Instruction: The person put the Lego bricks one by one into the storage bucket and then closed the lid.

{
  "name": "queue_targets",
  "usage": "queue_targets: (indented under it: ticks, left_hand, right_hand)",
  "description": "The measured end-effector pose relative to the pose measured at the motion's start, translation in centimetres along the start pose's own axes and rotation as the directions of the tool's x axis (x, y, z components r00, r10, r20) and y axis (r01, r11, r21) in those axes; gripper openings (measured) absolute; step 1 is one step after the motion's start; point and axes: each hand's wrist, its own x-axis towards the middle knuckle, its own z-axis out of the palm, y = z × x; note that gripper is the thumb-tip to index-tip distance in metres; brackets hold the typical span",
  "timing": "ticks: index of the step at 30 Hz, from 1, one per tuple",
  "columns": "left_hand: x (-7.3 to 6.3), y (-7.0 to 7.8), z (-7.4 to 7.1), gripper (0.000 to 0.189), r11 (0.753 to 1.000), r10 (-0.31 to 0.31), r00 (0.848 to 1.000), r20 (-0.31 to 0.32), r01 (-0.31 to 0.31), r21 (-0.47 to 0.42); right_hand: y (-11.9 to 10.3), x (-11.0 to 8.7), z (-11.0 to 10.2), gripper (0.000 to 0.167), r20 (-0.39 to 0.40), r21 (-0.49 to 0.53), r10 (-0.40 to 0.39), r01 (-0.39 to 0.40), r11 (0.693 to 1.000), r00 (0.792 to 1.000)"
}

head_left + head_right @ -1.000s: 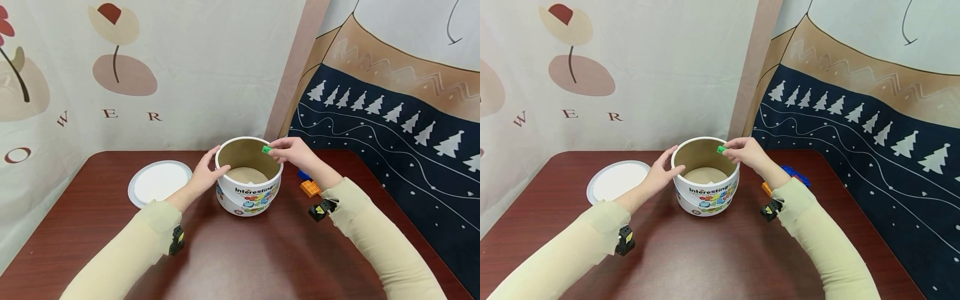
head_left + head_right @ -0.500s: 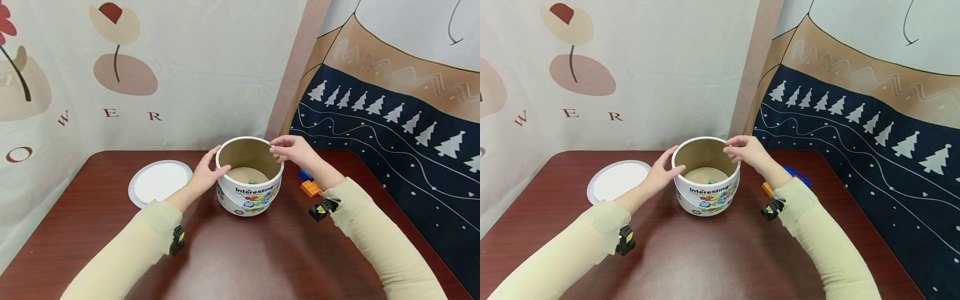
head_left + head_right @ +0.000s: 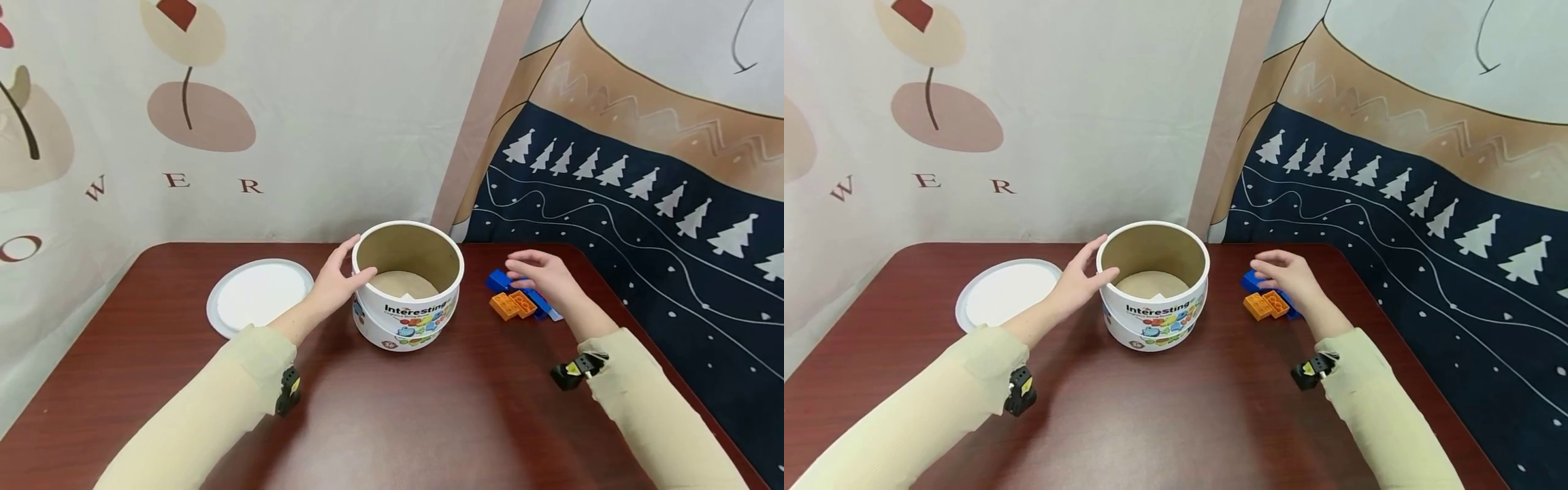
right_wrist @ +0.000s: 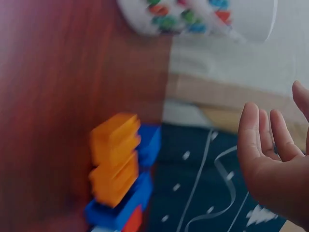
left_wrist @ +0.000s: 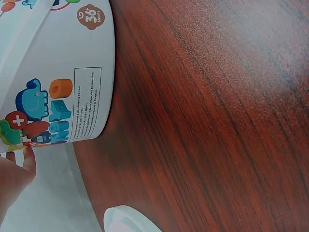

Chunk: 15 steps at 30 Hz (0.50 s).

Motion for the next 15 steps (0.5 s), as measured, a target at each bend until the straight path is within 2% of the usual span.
queue_targets:
  ticks: [5,8,15]
  left_hand:
    - [-0.1,0.1,0.0,0.071,1.0,0.001,1.0,-0.003,-0.001,0.002]
    - [-0.1,0.1,0.1,0.071,1.0,0.003,1.0,-0.005,-0.003,0.003]
    - [-0.1,0.2,0.2,0.071,1.0,0.006,1.0,-0.007,-0.006,0.009]
  right_hand:
    - [2.8,-0.4,-1.6,0.059,-0.062,-0.038,0.046,-0.049,0.998,0.997]
    - [4.1,-0.6,-2.4,0.063,-0.082,-0.019,0.077,-0.079,0.997,0.994]
    - [6.4,-1.1,-3.5,0.058,-0.098,0.035,0.119,-0.116,0.993,0.988]
